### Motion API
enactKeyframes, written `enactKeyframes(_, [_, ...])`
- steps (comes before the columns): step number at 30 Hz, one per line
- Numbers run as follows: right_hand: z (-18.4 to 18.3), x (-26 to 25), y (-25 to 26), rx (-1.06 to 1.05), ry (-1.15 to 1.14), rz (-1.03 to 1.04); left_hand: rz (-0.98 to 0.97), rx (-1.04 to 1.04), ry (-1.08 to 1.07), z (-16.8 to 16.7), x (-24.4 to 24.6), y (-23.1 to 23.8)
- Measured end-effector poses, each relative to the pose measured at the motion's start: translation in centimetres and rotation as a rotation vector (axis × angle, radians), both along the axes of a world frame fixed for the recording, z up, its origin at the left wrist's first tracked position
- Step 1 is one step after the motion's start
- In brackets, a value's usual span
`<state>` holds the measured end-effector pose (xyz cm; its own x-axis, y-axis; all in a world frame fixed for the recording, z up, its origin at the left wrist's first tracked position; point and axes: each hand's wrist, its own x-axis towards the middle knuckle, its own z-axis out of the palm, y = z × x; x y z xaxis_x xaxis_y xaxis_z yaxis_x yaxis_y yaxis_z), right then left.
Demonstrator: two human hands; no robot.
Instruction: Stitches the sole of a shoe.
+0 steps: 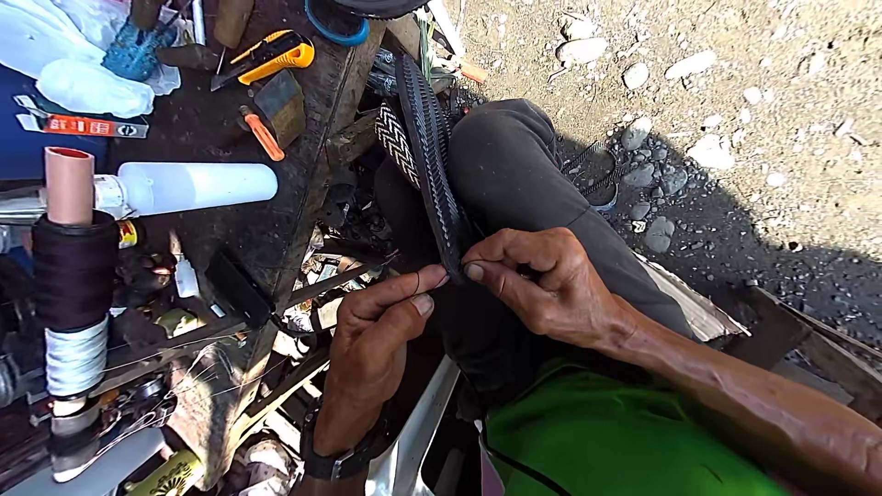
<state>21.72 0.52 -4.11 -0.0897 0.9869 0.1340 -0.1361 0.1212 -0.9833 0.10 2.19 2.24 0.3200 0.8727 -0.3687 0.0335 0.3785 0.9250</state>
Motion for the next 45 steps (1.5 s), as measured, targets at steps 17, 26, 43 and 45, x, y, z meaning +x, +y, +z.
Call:
enactKeyframes(17, [3.1,10.5,4.3,-0.098,-0.302,0.103,0.322,0.478,0.577,0.3,-3.1,0.1])
enactKeyframes(26, [1.2,3.0,1.7,0.032,-0.140,0.253,0.165,0.586,0.504,0.4,4.2,-0.4])
enactKeyframes(43, [1.2,1.9,2.6,0.075,-0.256,0.226,0.225,0.561,0.425,0.0,3.8,-0.3])
enactKeyframes(45, [1.3,2.1,2.7,0.075,-0.269,0.229,0.226,0.570,0.423,0.0,3.9,-0.3])
